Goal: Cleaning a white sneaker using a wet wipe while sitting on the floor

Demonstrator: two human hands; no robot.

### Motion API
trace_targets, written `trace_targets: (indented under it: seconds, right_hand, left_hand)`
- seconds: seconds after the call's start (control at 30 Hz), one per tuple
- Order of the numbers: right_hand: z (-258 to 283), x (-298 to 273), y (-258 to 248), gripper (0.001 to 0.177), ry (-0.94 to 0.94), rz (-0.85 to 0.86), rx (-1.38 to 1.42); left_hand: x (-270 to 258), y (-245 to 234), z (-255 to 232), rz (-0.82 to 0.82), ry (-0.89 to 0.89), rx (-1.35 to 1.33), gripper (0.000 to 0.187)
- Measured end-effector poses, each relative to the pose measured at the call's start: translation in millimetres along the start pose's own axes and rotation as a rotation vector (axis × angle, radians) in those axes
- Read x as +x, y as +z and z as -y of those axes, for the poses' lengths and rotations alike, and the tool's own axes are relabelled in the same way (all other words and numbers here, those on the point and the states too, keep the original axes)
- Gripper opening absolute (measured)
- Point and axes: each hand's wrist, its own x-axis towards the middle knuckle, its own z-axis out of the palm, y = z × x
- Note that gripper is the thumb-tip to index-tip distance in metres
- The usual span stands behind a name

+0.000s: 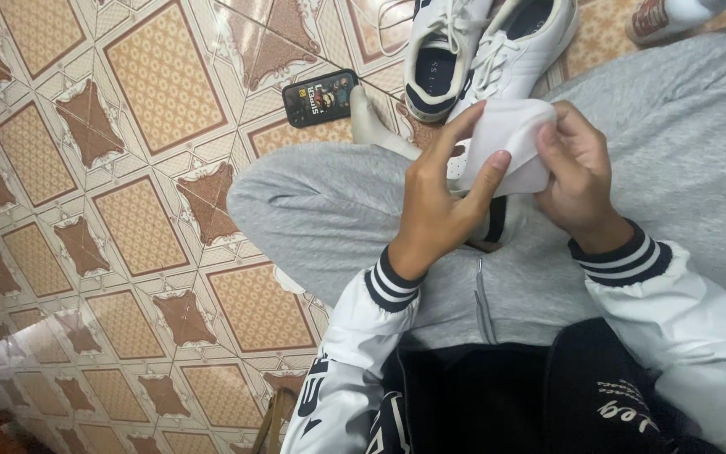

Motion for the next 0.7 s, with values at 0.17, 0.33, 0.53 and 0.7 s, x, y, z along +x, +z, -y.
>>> trace_targets:
  seconds: [0.17, 0.33, 0.53, 0.7]
  right_hand:
    - [33.9, -0.3, 23.9, 0.027, -0.168, 0.048, -0.253]
    - [73.6, 6.3, 53.8, 0.039, -0.360, 0.140, -0.463]
    - [61.0, -4.7, 57.1, 0.041, -0.076, 0.142, -0.216]
    - [55.5, 5.8, 64.1, 0.024, 0.103, -0.025, -0.025]
  left_hand:
    - [-5.7, 15.8, 24.5, -0.091, -0.095, -0.166, 0.049]
    - [-14.9, 29.0, 57.9, -0.037, -0.213, -0.415, 0.038]
    - [-9.4, 32.2, 45.8, 0.001, -0.249, -0.689, 0.039]
    - [7.3, 19.8, 3.6, -0.136, -0.264, -0.385, 0.066]
